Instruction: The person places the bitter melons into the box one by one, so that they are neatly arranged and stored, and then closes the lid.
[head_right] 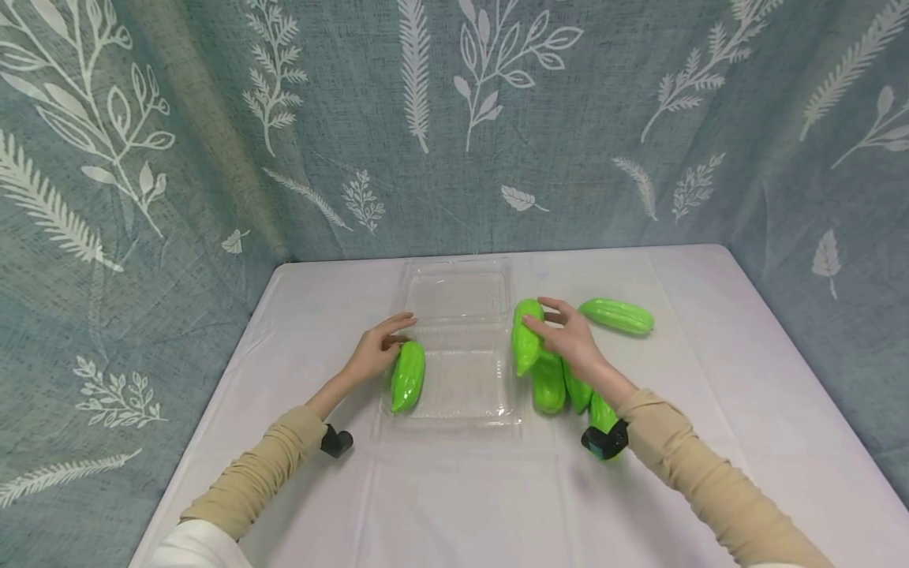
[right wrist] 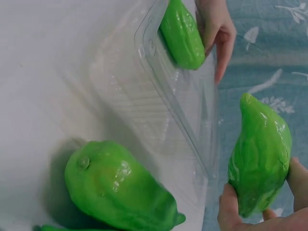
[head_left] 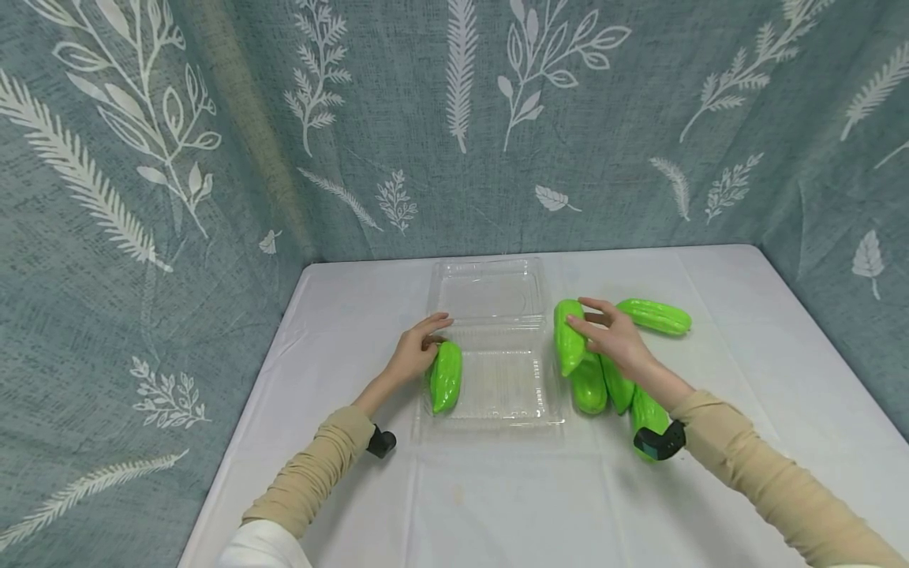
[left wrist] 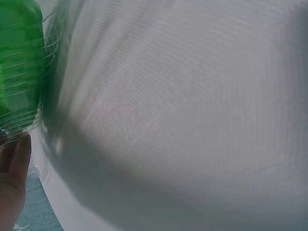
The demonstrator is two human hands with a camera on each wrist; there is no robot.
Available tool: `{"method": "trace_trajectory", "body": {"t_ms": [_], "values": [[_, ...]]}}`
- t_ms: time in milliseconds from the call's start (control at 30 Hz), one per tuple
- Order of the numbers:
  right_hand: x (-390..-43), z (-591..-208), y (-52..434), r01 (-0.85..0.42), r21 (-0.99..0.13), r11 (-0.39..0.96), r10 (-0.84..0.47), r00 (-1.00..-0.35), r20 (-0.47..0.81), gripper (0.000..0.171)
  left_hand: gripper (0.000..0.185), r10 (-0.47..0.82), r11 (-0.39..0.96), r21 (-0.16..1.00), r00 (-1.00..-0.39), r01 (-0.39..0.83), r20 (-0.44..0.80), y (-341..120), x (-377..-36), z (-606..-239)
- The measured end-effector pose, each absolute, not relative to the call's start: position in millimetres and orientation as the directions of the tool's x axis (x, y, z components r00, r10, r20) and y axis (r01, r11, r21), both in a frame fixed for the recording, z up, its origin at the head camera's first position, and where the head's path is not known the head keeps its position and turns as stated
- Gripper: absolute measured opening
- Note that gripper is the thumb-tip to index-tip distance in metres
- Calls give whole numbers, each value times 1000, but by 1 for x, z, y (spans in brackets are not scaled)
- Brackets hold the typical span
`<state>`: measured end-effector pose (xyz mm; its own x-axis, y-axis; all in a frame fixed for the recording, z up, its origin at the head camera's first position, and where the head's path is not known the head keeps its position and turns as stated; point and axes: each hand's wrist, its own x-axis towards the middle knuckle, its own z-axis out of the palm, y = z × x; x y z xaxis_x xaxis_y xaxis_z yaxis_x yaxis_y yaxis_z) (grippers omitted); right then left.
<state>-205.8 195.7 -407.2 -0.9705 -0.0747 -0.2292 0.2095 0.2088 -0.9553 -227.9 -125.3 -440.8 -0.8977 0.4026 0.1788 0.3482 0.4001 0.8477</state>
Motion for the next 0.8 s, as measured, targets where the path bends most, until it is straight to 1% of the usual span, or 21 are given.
{"method": "trace_trajectory", "body": {"t_ms": [267, 633, 800], "values": [[-206, -406, 187, 205, -963, 174, -91, -971, -222, 70, 45, 401, 404, 846, -899, 347, 177, -125, -228, -441], [-206, -413, 175, 142, -959, 247, -117, -978, -175, 66, 46, 403, 404, 843, -896, 355, 184, -125, -228, -441], [-204, -415, 168, 142, -954, 263, -126, -975, -180, 65, 46, 405, 395, 852, -898, 344, 174, -125, -229, -441]]}}
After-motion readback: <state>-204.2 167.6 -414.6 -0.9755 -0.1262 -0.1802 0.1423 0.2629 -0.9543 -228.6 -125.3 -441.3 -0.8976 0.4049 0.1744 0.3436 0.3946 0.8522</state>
